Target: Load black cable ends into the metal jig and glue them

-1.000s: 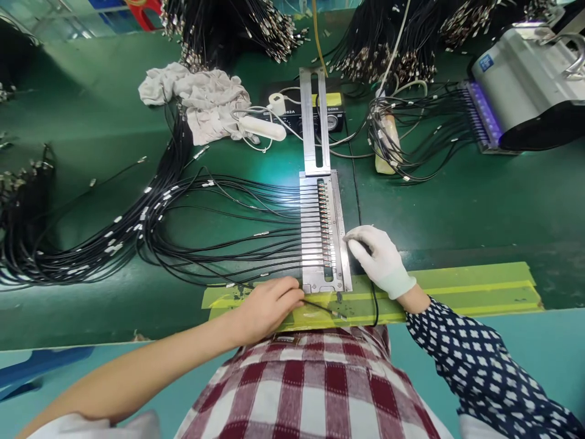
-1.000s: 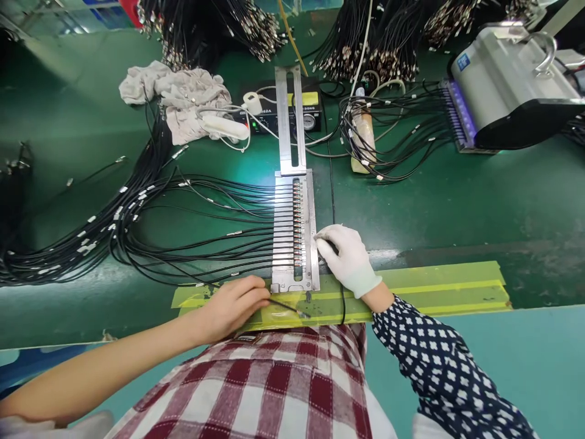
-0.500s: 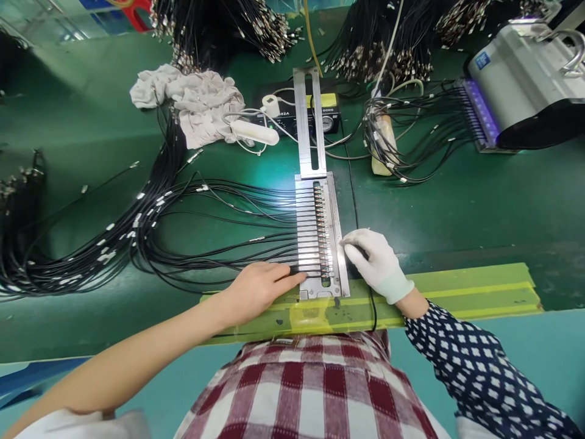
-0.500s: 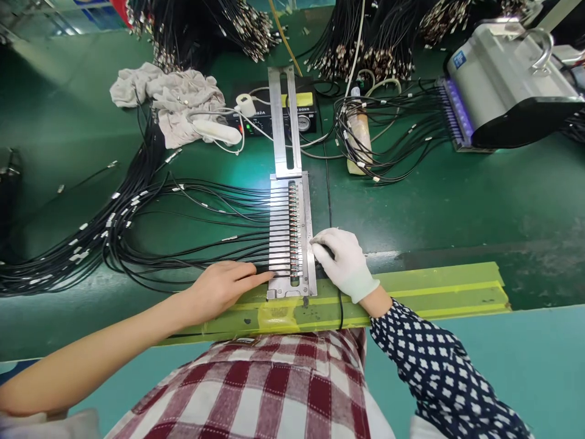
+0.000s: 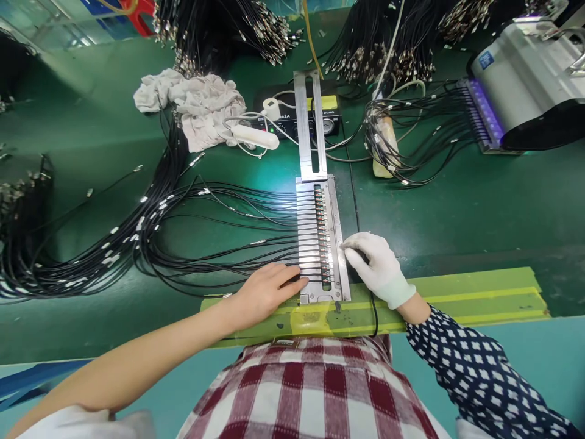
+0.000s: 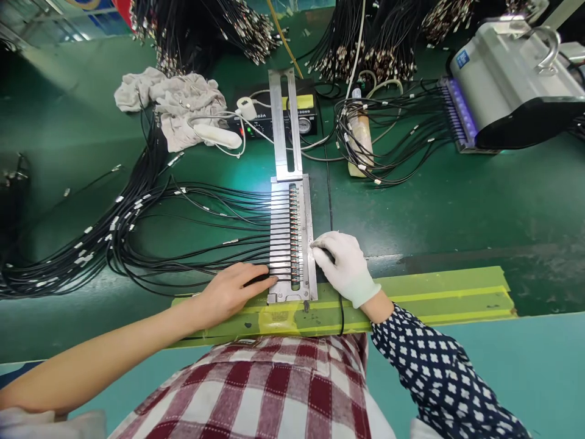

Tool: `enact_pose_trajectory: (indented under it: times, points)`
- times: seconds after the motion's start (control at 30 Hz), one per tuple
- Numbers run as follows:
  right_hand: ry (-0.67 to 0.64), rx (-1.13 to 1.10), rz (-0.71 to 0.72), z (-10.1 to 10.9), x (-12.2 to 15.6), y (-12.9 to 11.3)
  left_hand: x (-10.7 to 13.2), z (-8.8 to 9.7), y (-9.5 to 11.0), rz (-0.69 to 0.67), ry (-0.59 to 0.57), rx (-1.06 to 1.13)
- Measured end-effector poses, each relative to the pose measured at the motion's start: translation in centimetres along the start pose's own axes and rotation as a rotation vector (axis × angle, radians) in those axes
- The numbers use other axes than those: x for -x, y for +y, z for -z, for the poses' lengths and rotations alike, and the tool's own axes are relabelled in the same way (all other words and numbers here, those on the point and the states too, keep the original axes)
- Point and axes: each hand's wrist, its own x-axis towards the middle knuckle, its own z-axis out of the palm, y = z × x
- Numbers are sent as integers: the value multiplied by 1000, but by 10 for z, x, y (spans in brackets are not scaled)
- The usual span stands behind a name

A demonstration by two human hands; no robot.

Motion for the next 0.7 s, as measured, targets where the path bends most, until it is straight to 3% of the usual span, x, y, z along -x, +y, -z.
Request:
enact_pose_trajectory:
  times: [0.1,0.2,0.3,0.4,0.5,0.6,0.7]
  points:
    - [10,8,21,-1,3,-1,9,-7,12,67,57,-33]
    - [34,39,26,-4,10,0,19,-20,24,130,37,5]
    - [61,96,70,1,1,11,22,-34,27,155,82,-7]
    - [234,322,146,20,-38,26,13,-34,22,148,142,23]
    - [414,491,41,46,-95,40,-9,-16,17,133,111,162]
    - [490,271,-82,66,-143,54,-39,6,12,146,98,258]
    - [606,85,-100,90,-166,76,-74,17,0,191,152,307]
